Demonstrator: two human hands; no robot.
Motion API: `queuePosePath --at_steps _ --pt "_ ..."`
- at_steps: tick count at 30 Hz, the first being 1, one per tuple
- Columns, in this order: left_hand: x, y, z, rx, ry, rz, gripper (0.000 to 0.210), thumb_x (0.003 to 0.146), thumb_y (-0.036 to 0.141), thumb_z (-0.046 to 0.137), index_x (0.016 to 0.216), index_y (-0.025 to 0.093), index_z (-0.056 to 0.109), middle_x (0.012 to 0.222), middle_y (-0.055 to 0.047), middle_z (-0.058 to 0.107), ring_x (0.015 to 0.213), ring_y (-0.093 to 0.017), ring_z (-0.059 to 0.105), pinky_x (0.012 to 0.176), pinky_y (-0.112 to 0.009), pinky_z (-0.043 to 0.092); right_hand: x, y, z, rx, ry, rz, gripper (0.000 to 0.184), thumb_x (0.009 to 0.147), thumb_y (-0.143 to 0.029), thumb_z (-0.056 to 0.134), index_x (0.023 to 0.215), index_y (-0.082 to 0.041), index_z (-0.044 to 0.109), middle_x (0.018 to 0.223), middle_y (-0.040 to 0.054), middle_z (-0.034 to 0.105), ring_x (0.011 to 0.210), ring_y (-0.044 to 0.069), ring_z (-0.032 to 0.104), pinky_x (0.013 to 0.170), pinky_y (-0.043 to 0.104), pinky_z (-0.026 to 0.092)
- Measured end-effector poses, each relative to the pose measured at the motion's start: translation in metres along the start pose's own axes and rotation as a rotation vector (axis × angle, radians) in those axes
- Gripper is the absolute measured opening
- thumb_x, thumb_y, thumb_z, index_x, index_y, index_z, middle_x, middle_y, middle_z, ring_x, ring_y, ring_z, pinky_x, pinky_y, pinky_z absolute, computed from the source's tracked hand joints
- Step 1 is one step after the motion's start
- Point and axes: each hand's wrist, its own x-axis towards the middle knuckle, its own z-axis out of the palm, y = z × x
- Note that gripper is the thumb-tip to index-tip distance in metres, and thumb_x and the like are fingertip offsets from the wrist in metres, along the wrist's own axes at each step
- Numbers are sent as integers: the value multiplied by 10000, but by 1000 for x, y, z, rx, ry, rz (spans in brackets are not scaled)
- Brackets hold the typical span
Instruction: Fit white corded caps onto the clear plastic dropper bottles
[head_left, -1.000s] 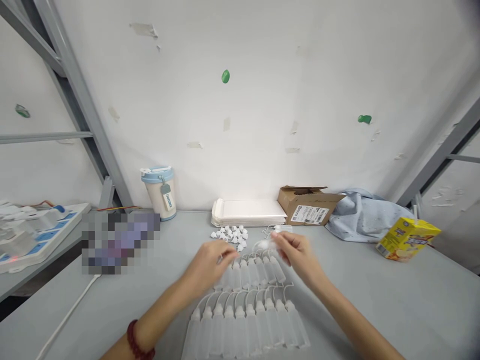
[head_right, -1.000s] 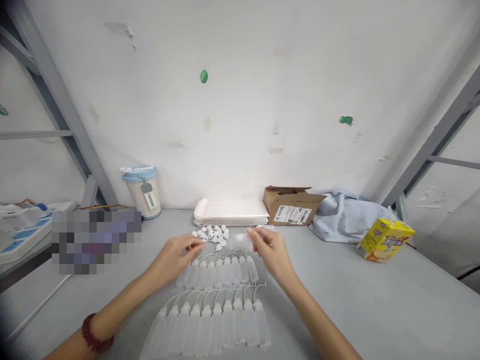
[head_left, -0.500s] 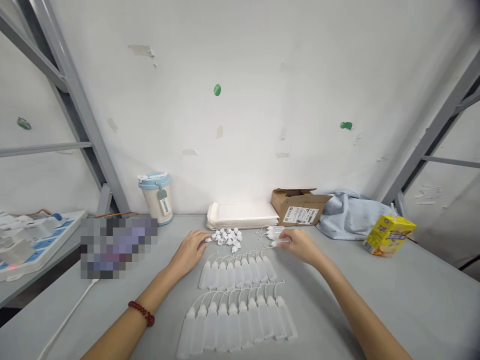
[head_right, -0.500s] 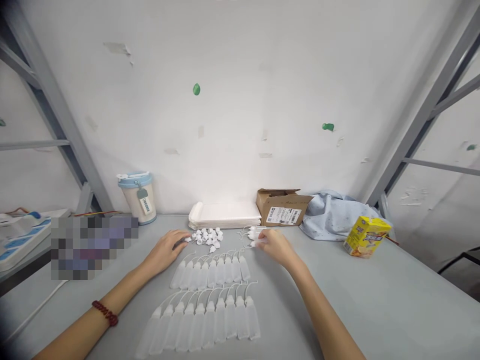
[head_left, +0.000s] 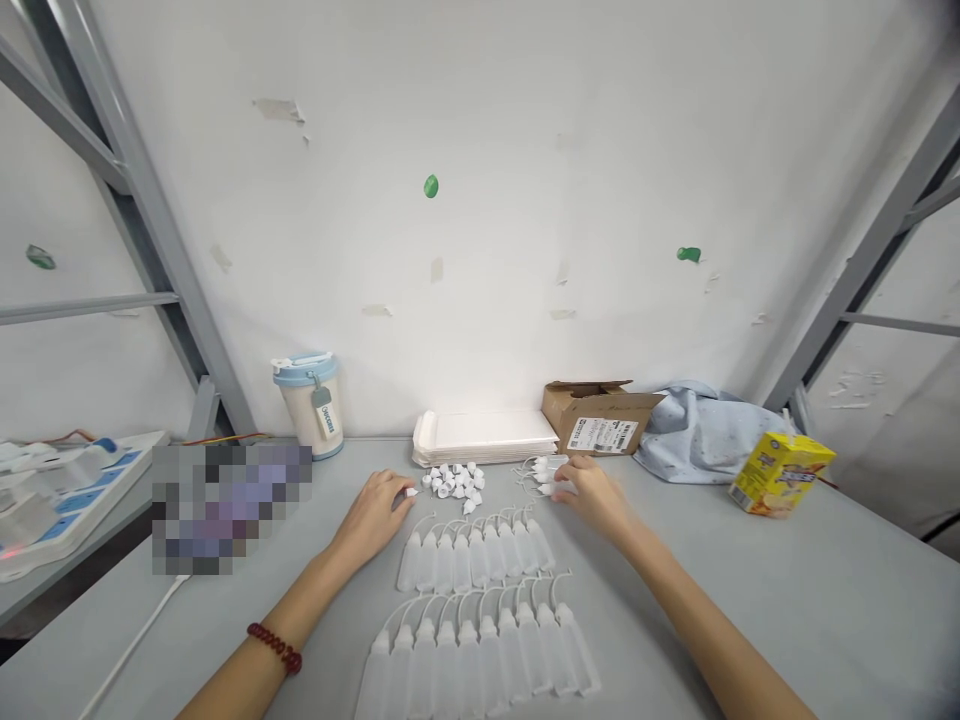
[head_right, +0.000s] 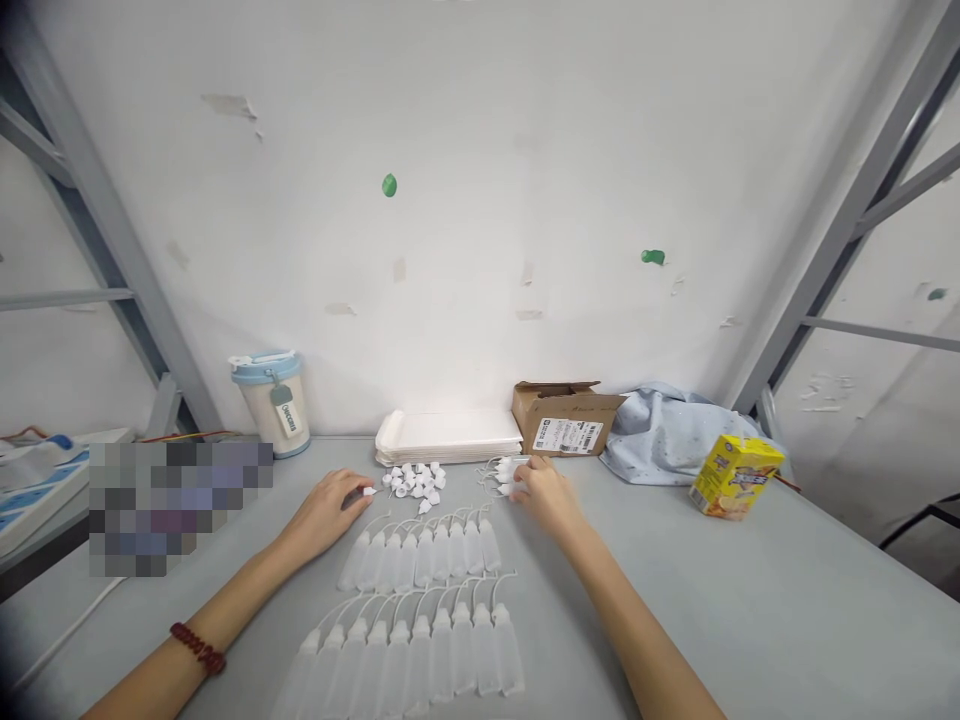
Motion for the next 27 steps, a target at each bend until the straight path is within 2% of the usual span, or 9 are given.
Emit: queuePosePath --at_steps 3,5,9,12,15,17,20,23,27 --pt "-1 2 -3 -14 -16 -25 229 776 277 463 873 165 638 868 -96 613 880 -262 549 792 -367 418 -6 -9 -9 21 31 -45 52 741 -251 581 754 -202 570 892 79 602 865 246 546 637 309 388" --pt "-2 4 -5 -31 -27 -42 216 766 277 467 838 165 637 842 -92 613 852 -255 559 772 -356 419 -12 -18 -15 82 -4 -76 116 779 -290 524 719 -193 540 823 60 598 741 196 545 604 289 386" --pt "-4 11 -8 -81 -43 -85 177 725 260 493 783 174 635 810 -71 622 807 -238 566 739 -334 414 -23 -33 -18 299 -321 -82 234 764 -333 496 582 -189 470 560 -12 511 498 114 429 450 232 302" --pt "-5 15 -9 -139 -46 -132 169 674 252 528 775 178 641 765 -47 616 758 -224 565 699 -317 415 -26 -31 -10 303 -428 -45 276 702 -275 518 478 -190 382 454 -45 389 425 80 316 404 225 210" --pt "-4 20 -10 -223 -48 -190 178 641 270 566 771 172 640 678 -15 597 685 -205 568 656 -304 426 -24 -24 -3 291 -415 -7 332 651 -228 529 424 -194 288 407 -65 271 396 61 212 396 231 144" --pt "-4 24 -10 -297 -50 -229 201 634 294 589 777 156 624 665 -12 605 668 -198 583 639 -296 442 -22 -21 -1 302 -386 4 320 634 -212 534 425 -193 291 408 -66 268 401 60 208 401 231 138" --pt "-5 34 -12 -433 -39 -281 238 653 325 605 800 138 588 740 -40 647 717 -190 619 652 -281 469 -21 -27 -4 337 -309 0 261 668 -230 522 480 -191 345 450 -55 342 432 73 275 414 223 180" --pt "-10 51 -12 -741 -36 -347 258 645 323 666 807 142 577 821 -51 659 773 -181 625 711 -281 470 -22 -41 -9 409 -225 -30 238 767 -312 468 577 -191 389 543 -39 416 490 90 380 452 211 270" --pt "-17 76 -10 -1114 -125 -380 255 640 285 716 810 147 585 837 -56 666 832 -183 619 778 -290 450 -30 -66 -9 730 -247 -90 267 830 -412 445 695 -183 457 626 -32 484 513 98 518 506 212 364"
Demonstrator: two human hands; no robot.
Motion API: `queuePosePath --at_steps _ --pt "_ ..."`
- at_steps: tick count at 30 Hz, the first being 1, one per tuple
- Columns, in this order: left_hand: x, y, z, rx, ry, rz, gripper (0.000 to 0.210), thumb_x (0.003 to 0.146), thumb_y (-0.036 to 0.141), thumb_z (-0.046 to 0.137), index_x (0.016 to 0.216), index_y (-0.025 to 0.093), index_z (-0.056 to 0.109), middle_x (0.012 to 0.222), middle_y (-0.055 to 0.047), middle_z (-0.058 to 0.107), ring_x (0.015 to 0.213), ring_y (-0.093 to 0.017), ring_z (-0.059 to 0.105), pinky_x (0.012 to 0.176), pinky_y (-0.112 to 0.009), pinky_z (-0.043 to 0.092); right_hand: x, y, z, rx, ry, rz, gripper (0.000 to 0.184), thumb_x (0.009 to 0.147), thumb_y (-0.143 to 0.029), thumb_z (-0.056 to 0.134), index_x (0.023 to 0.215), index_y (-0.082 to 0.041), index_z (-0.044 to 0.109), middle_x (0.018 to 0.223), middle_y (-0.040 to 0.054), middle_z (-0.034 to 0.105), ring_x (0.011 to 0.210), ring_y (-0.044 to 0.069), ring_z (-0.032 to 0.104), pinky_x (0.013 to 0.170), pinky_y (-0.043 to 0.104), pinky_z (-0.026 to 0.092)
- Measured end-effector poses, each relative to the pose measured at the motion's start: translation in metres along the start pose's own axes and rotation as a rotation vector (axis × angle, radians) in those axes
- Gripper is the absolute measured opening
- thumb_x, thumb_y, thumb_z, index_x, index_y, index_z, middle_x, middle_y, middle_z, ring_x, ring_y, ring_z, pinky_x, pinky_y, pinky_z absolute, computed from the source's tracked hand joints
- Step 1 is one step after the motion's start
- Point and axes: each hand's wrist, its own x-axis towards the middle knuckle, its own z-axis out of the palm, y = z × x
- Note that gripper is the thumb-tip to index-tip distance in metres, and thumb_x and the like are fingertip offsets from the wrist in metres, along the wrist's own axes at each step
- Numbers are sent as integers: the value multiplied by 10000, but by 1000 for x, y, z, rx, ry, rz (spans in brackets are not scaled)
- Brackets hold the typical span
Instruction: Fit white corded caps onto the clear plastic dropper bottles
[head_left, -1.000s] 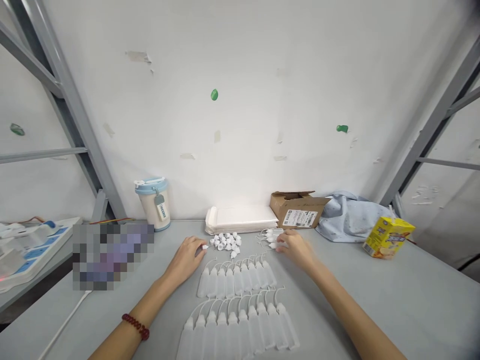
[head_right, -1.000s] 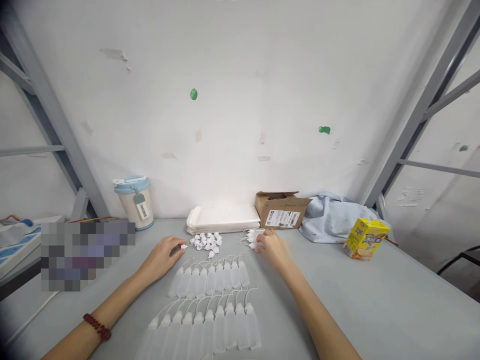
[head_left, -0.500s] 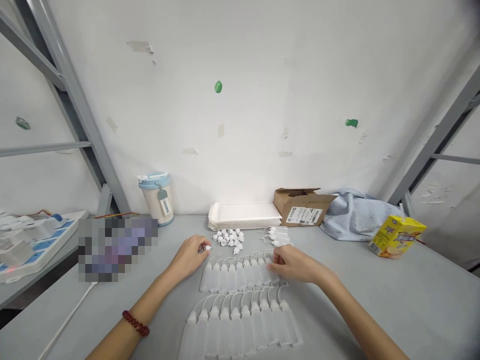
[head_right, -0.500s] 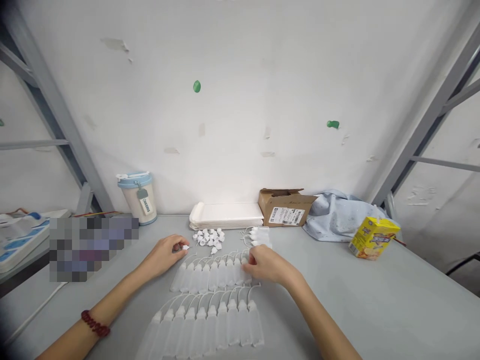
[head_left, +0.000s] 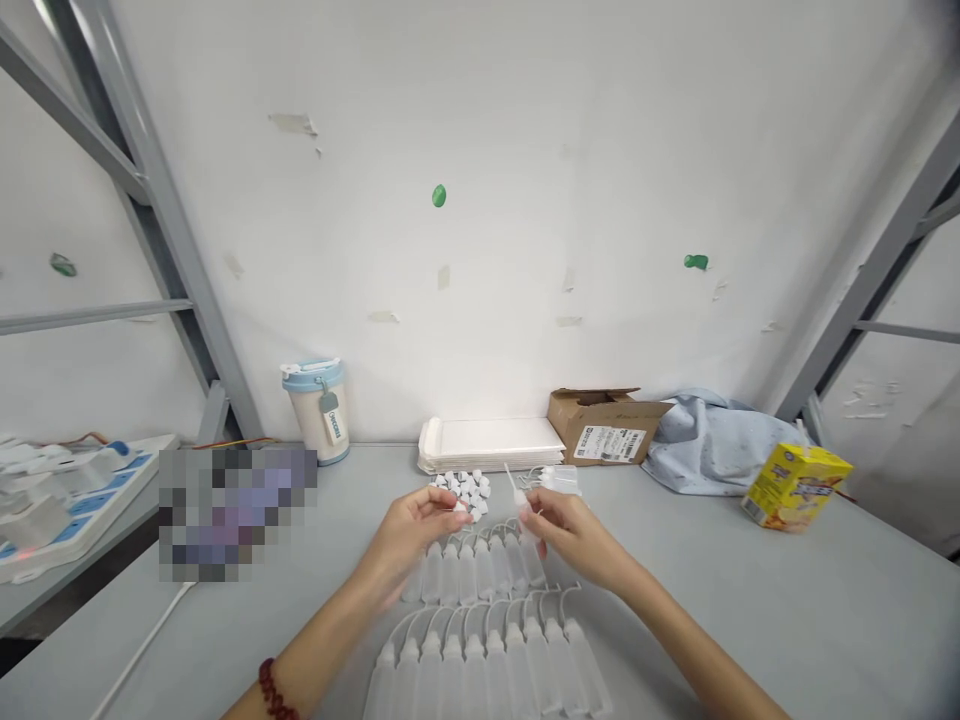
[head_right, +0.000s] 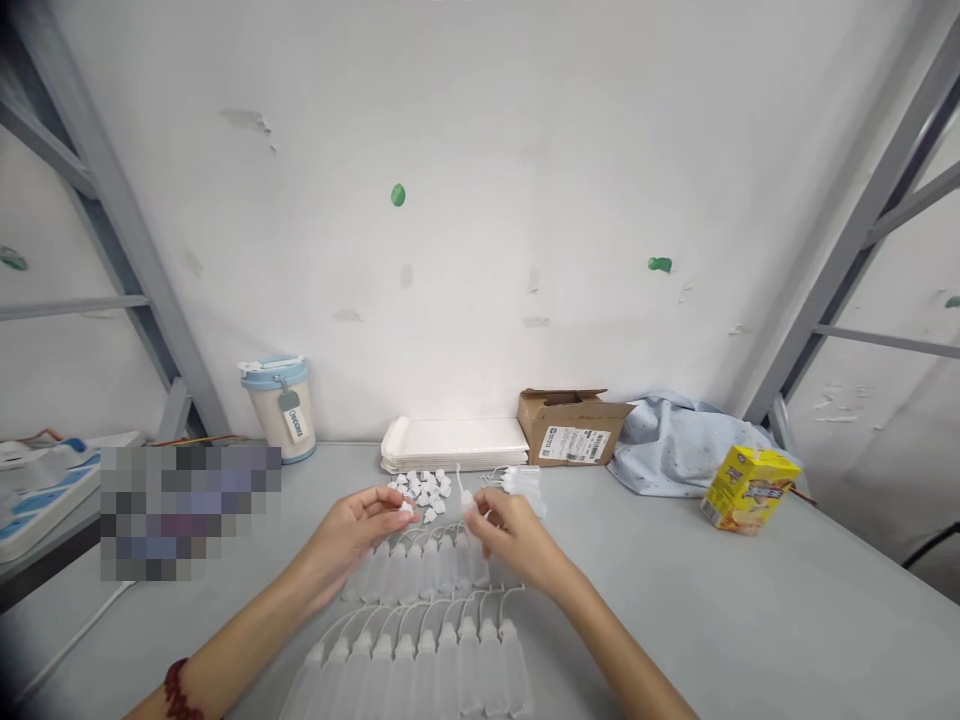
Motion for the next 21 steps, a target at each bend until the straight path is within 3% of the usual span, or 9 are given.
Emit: queuePosePath --at_steps 3,8,15,21 --pt "-4 1 12 -221 -28 -39 262 636 239 744 826 149 587 845 -52 673 830 -155 618 817 -275 442 -3 -10 15 223 -114 43 294 820 -456 473 747 -172 506 701 -15 547 470 80 535 425 185 331" --pt "-4 -4 19 -468 -38 -77 233 666 149 736 852 153 596 865 -36 663 836 -120 612 859 -237 438 -5 -18 30 409 -257 137 290 813 -429 496 706 -162 537 471 -65 449 395 75 474 386 171 321" --pt "-10 -3 24 -465 -106 -117 231 698 192 709 871 152 561 911 -65 656 735 -150 617 659 -270 478 -5 -20 33 543 -250 152 258 802 -372 511 711 -146 596 520 -53 474 402 52 409 395 170 299" --pt "-11 -2 24 -449 -94 -92 327 680 198 724 921 159 506 937 -65 662 738 -145 612 684 -278 452 -7 -17 34 640 -214 157 194 743 -332 600 779 -142 620 617 -39 524 418 34 407 401 165 287"
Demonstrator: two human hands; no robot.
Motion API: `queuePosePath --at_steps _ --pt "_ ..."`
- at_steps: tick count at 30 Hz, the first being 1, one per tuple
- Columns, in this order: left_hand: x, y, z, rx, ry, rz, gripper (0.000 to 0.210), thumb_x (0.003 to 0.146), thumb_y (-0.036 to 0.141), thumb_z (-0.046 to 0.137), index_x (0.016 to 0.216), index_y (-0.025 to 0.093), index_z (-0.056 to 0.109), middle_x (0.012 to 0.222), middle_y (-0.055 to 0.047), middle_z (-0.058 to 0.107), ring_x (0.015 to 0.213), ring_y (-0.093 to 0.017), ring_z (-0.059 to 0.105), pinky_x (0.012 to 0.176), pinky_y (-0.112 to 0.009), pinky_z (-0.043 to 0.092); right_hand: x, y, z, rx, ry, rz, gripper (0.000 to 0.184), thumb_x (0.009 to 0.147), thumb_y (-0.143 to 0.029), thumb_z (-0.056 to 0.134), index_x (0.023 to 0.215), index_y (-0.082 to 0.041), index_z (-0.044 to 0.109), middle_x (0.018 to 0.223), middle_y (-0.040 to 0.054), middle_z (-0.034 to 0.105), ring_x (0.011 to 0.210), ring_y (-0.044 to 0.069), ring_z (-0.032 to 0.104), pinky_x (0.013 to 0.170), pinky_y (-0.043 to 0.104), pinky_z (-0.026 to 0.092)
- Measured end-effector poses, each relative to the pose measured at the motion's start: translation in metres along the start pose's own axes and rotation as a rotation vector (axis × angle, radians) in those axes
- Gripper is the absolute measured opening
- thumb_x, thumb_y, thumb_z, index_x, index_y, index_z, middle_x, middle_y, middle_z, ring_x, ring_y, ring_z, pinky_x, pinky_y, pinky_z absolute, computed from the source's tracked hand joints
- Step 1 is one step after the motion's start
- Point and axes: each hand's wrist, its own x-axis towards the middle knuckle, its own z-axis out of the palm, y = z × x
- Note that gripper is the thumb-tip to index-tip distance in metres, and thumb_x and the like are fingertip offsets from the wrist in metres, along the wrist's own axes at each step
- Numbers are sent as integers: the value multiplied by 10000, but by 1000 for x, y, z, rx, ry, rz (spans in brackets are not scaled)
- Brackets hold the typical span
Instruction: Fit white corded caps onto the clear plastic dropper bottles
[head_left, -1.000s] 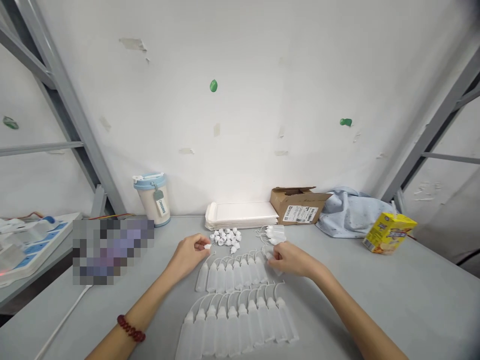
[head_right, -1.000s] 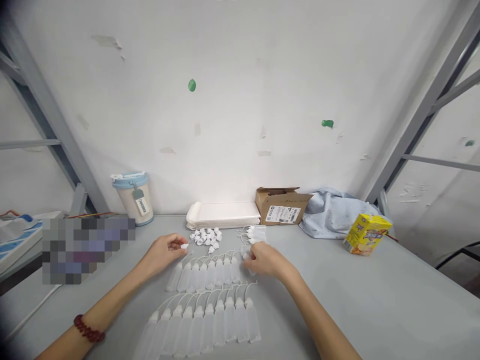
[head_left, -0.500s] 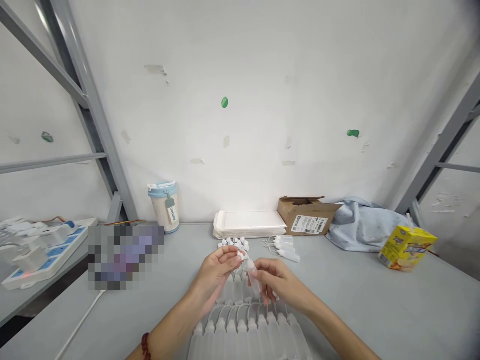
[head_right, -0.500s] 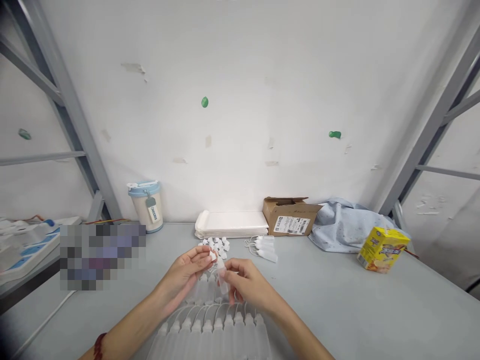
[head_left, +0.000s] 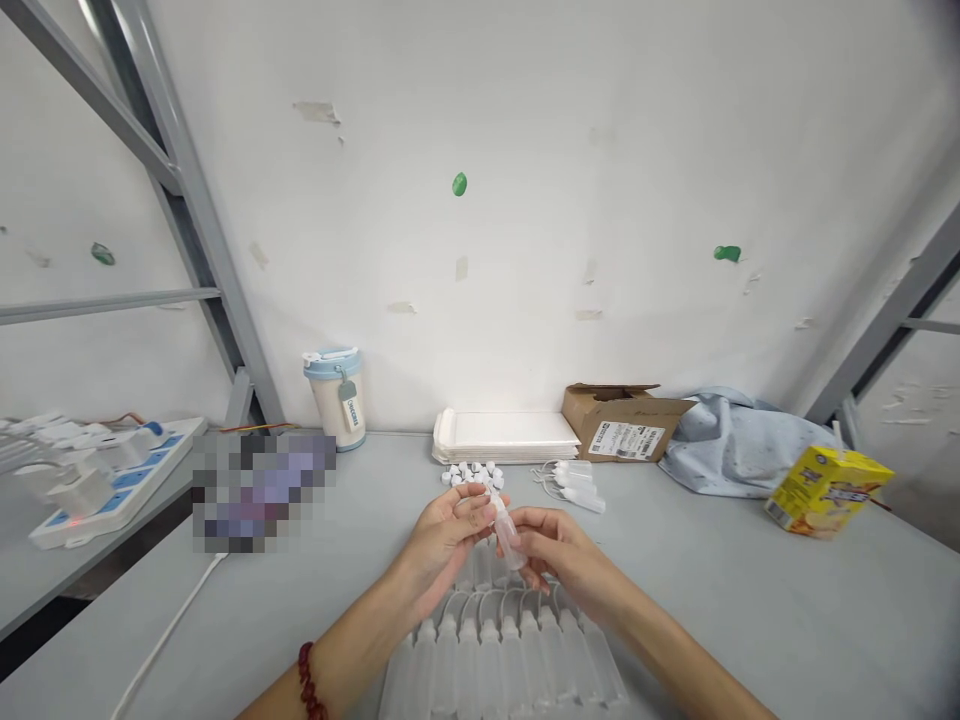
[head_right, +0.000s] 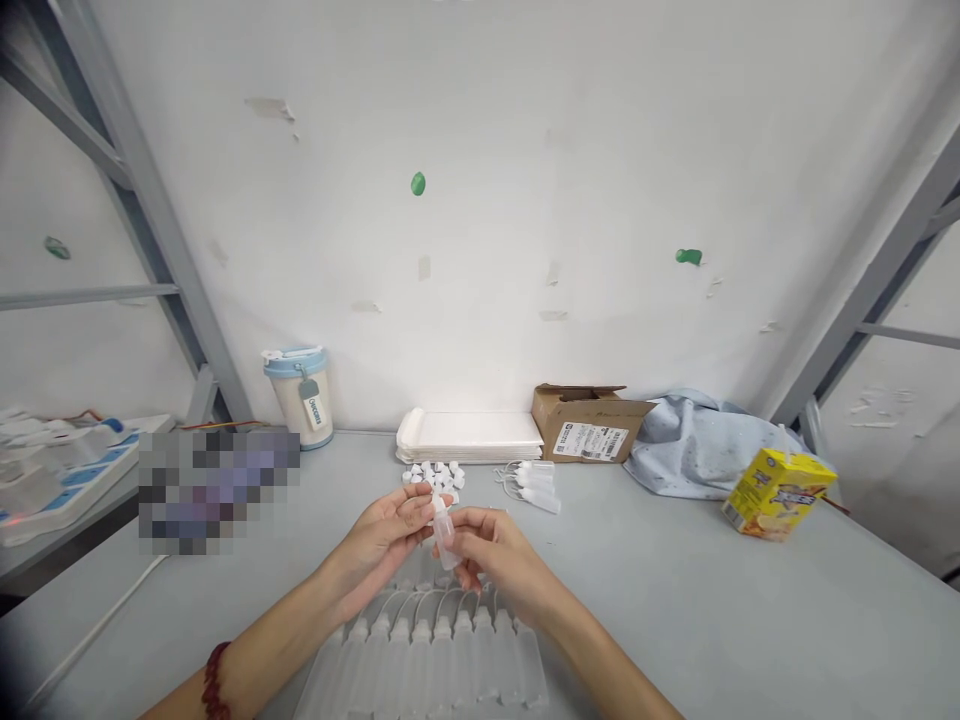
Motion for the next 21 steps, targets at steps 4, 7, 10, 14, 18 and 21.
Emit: queuePosePath --at_steps 4,7,10,14,18,21 --pt "2 -3 -5 34 -1 3 382 703 210 709 1002 160 477 956 -70 665 828 -151 613 746 -268 414 1 5 -2 1 29 0 310 666 -287 702 936 -175 596 823 -8 600 422 19 428 392 162 274" --pt "2 -3 -6 55 -38 19 390 708 227 705 1014 166 471 974 -66 659 794 -143 609 728 -264 400 0 6 -2 34 14 -14 248 702 -316 685 872 -151 612 802 8 609 428 20 431 403 165 278" --pt "0 -1 -5 37 -97 29 381 710 232 701 1010 171 474 972 -62 648 772 -139 602 728 -269 399 -1 5 -2 119 -59 -27 233 758 -355 629 828 -133 636 735 17 604 438 31 432 411 169 292" --pt "-4 4 -3 1 -179 11 382 711 230 698 1026 171 489 976 -67 634 683 -118 590 706 -271 411 -2 4 0 251 -155 0 256 750 -374 637 857 -141 652 799 39 609 456 36 430 406 169 308" --pt "-9 10 1 47 -210 7 383 740 270 674 1073 173 512 986 -71 628 557 -81 542 681 -279 415 -2 3 1 261 -146 14 281 736 -388 654 870 -142 661 810 48 602 493 46 419 417 166 330" --pt "-11 11 3 120 -164 47 287 767 294 652 1003 156 562 891 -44 631 559 -75 529 722 -277 407 -2 3 1 233 -135 6 293 737 -403 651 857 -136 665 800 53 601 510 55 421 426 169 342"
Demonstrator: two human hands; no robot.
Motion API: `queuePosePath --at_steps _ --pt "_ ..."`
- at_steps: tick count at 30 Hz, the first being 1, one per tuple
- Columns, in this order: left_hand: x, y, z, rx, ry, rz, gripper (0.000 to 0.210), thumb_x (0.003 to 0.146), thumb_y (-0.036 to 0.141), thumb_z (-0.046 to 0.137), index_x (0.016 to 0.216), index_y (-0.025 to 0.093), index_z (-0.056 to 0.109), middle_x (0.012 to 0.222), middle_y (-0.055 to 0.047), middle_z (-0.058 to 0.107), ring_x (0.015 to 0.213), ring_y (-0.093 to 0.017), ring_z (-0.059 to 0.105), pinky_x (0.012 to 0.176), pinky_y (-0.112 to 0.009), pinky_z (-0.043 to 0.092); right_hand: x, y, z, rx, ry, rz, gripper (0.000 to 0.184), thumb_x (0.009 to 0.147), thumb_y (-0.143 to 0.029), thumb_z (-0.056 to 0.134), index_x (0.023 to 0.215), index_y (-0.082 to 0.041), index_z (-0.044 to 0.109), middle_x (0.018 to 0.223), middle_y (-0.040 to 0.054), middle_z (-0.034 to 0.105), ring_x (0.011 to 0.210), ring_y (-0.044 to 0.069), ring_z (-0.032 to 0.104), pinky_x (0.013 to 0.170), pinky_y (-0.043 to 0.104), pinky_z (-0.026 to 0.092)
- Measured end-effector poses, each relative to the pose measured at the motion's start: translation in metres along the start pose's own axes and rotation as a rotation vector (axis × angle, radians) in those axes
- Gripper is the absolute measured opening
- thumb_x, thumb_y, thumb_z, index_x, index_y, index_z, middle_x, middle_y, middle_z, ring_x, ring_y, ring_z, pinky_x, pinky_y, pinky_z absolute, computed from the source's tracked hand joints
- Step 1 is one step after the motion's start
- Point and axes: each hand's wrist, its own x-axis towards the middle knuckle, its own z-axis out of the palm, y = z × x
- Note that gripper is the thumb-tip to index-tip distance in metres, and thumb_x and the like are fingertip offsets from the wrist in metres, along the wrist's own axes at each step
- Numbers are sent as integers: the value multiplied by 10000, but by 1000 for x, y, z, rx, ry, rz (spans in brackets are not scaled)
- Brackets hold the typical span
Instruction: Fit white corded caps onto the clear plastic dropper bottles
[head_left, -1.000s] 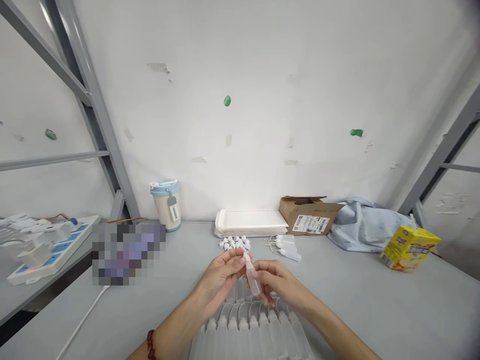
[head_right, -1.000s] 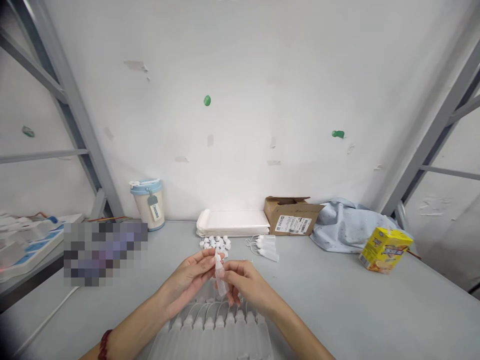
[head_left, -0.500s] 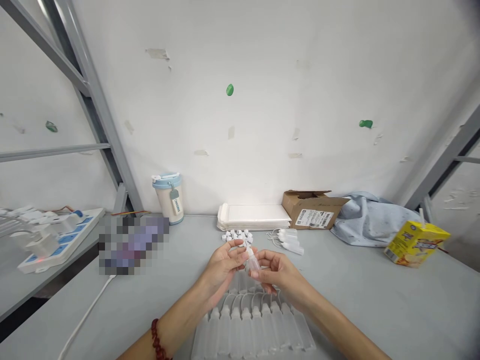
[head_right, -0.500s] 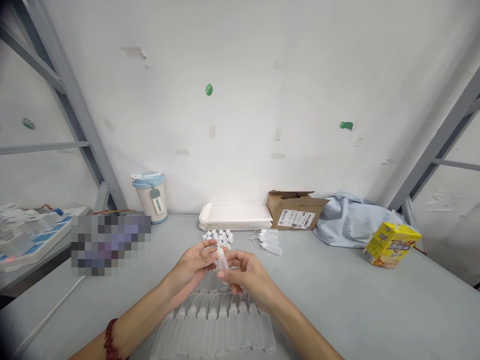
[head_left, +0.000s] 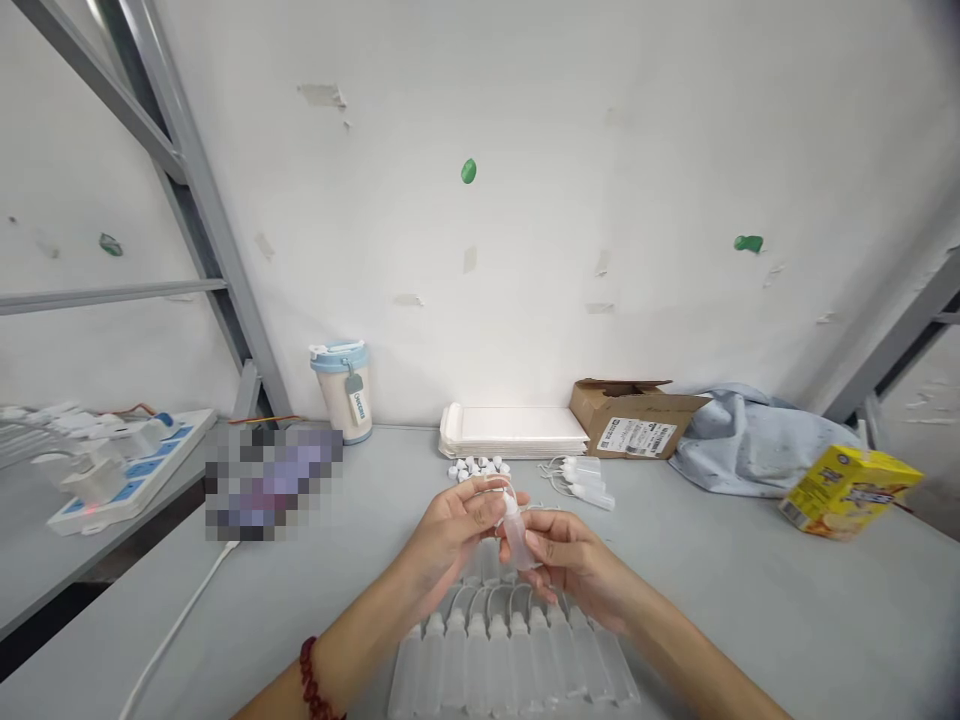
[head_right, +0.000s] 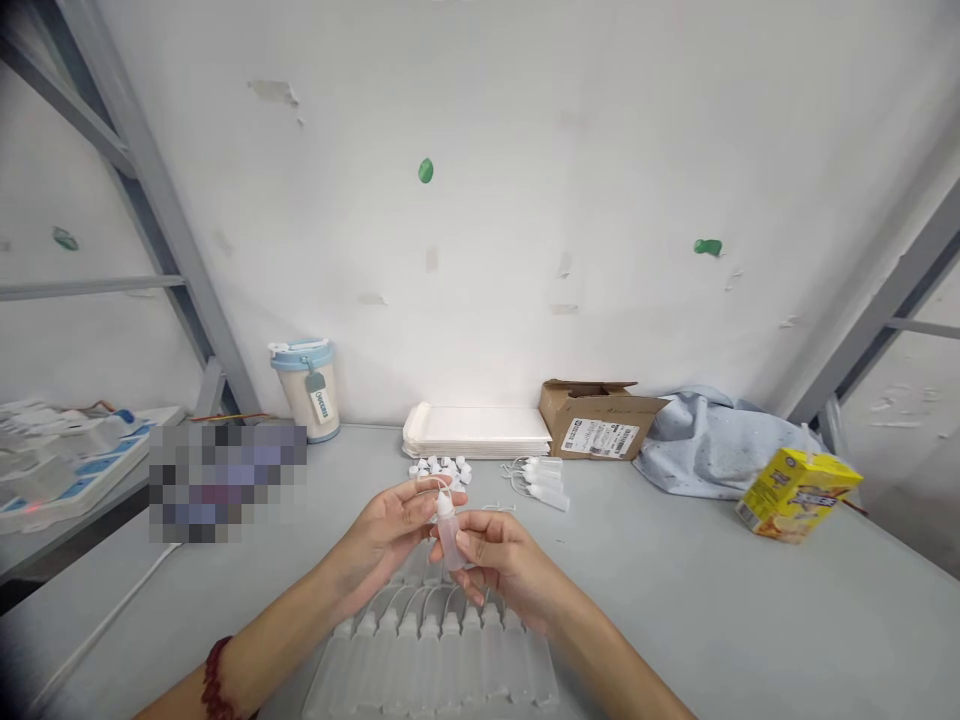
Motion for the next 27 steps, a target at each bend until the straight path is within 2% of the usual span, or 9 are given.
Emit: queuePosePath --at_steps 3,6,10,13,16,20,27 --pt "0 -2 1 72 -6 17 184 782 293 637 878 147 578 703 10 591 525 -72 502 677 -258 389 -1 0 1 -21 -17 4 295 744 -400 643 858 -129 665 818 61 602 508 55 416 428 174 341" --pt "-1 -2 2 105 -50 23 157 815 300 592 852 148 575 612 27 552 539 -85 496 678 -260 376 -2 -1 1 -24 -20 9 292 749 -398 637 853 -126 663 790 56 595 502 55 407 428 177 335" --pt "-2 0 2 142 -56 43 177 830 293 562 925 146 584 682 9 573 592 -94 506 756 -280 373 -2 -1 -1 -40 -9 -5 280 767 -397 617 852 -133 654 774 44 581 501 55 396 432 179 327" --pt "-2 0 2 213 30 54 183 802 293 599 924 160 572 753 6 576 646 -101 518 785 -284 373 -2 -2 -3 -115 1 -17 284 795 -403 582 822 -128 647 738 32 564 495 53 390 446 186 323" --pt "-1 -2 3 264 97 66 162 766 291 639 825 162 560 743 12 559 698 -113 519 766 -268 379 -3 -4 -3 -173 10 -5 297 800 -424 569 811 -132 620 760 37 574 495 52 390 455 193 314" --pt "-1 -4 0 293 87 105 157 760 302 640 795 163 576 734 10 558 751 -124 512 746 -246 378 -3 -5 -2 -144 76 -23 282 778 -422 599 906 -180 529 742 14 584 481 51 343 454 191 303" --pt "0 -2 -2 350 89 73 214 695 305 693 842 163 629 797 -7 604 768 -137 532 743 -246 398 -5 -5 -6 -37 180 46 292 792 -443 559 836 -233 361 607 -53 509 438 45 212 432 175 209"
